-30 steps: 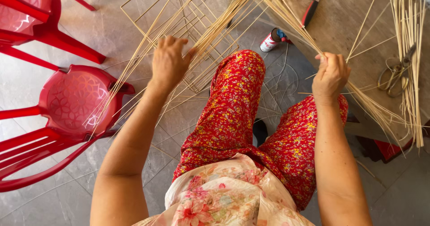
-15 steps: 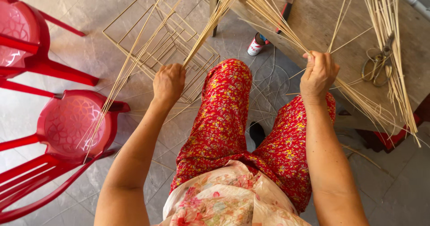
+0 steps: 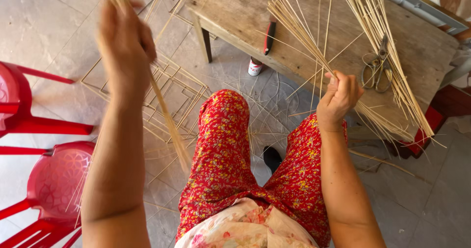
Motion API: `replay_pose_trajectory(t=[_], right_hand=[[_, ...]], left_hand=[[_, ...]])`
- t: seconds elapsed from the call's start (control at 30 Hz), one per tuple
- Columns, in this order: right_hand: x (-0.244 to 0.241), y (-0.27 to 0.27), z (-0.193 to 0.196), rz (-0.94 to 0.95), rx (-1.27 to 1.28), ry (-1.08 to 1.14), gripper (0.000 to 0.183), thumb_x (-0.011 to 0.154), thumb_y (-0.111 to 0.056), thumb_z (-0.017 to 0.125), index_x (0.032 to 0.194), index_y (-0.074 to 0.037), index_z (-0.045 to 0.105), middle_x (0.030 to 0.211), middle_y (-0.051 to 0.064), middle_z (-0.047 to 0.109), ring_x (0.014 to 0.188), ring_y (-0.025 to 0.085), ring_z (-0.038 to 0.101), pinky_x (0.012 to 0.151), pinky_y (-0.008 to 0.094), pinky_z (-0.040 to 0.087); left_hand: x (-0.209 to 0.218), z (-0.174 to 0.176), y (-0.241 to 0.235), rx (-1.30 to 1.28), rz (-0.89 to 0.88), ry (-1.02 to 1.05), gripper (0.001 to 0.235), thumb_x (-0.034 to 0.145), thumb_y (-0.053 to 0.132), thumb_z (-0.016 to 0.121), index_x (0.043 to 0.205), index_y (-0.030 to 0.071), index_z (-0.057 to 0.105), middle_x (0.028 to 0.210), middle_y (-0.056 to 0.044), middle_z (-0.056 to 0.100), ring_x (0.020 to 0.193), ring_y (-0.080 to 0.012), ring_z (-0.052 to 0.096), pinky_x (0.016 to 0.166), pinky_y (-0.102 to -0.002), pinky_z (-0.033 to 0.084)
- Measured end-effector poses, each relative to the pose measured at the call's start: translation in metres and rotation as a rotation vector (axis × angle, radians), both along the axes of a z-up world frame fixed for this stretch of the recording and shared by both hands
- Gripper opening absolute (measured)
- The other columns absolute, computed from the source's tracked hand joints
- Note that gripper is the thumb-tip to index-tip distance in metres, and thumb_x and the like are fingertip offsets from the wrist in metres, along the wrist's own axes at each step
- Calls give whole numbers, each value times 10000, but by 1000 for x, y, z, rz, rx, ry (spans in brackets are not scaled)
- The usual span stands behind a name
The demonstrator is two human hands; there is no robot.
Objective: The person sits cross-legged and uses a knife to split bamboo strips, then arranges them into a rectangular frame. They continue to weave the strips together by hand, forming a basket-like structure.
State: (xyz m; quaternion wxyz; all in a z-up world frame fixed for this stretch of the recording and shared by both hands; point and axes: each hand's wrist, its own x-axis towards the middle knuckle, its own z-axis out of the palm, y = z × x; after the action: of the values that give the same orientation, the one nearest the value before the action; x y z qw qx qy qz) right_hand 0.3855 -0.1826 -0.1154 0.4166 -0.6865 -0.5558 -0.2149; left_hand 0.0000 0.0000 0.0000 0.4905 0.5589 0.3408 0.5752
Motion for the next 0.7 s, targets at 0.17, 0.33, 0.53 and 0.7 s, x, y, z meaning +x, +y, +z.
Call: replay_pose_trajectory(t=[0.17,0.33,0.53,0.7], right_hand=[[9,-7,4,-68,63,74,182,1165,-156,469,1159,-57,622,1040,38,698,923,232,600,967,405,375],[21,-7,5,-133,114,92,192,1164,-148,468,1182,-41,626,1058,59,701,936,243,598,948,399,381],[31,-5,3,-125,89,166,179,1146,-107,472,1159,-18,626,1037,69,688,831,205,572,881,371,429],[35,2,-2,-105,63,172,171,1150,-106,484,1155,1,617,1045,78,690,811,195,576,832,362,452]], left_hand=[[78,16,101,-41,-164,-434,225,1109,153,537,906,58,547,621,-86,449,509,-202,395,479,-343,283],[211,-86,180,6,62,-39,249,1037,212,552,910,2,595,665,-217,539,547,-357,502,519,-453,378],[354,-194,181,-127,348,283,318,1016,341,546,1003,25,581,863,-228,695,814,-404,682,755,-484,541],[415,-292,153,-253,341,572,668,899,172,582,1455,-71,304,1240,-362,540,1099,-506,596,950,-508,495]])
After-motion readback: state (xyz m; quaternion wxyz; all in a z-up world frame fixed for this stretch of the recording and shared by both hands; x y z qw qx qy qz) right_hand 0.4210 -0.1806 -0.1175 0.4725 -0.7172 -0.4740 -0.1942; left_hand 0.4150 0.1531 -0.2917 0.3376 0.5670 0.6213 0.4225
